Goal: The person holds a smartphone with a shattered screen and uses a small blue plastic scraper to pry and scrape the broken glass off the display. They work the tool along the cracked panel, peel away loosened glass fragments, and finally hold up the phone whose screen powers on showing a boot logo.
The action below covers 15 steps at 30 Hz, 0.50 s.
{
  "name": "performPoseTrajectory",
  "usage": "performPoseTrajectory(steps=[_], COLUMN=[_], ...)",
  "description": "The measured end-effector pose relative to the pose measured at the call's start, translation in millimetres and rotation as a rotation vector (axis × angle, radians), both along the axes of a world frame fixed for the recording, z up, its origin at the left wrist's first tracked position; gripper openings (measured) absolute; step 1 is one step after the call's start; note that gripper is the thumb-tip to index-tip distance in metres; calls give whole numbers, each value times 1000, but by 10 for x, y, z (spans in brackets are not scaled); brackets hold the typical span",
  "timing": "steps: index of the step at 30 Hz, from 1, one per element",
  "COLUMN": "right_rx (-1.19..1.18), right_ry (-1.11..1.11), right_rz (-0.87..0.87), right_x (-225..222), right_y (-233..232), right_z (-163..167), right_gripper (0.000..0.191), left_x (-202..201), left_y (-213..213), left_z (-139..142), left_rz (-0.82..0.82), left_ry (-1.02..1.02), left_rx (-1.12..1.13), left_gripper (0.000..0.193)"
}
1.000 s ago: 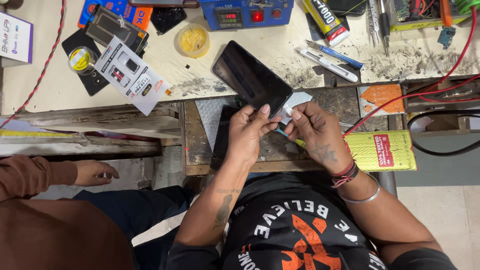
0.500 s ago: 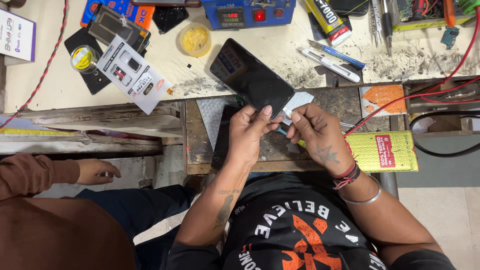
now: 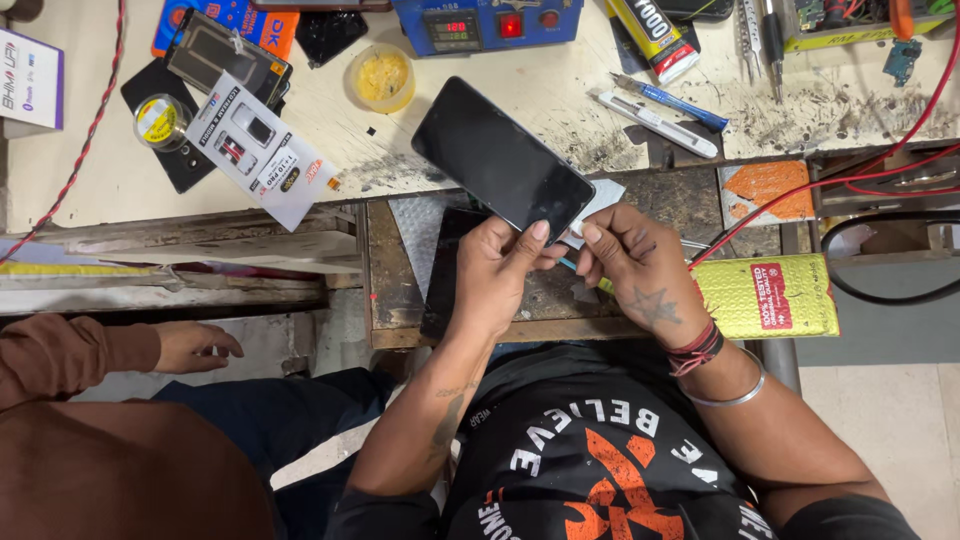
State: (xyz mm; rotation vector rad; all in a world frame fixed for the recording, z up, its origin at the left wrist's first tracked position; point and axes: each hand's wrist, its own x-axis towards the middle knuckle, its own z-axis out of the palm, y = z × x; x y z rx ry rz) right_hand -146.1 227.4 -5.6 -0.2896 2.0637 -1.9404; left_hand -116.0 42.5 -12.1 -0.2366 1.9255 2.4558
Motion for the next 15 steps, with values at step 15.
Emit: performPoseTrajectory(steps=[15], right_rx=[108], right_ry=[0], right_rz=[16], right_x=[83], right_y=[38], right_z=[150], right_gripper=[18], left_x=[-40], left_y=[-51], left_z=[-87], left_rz=[-98], left_ry=[-88], left_rx=[-31], left_gripper=[27])
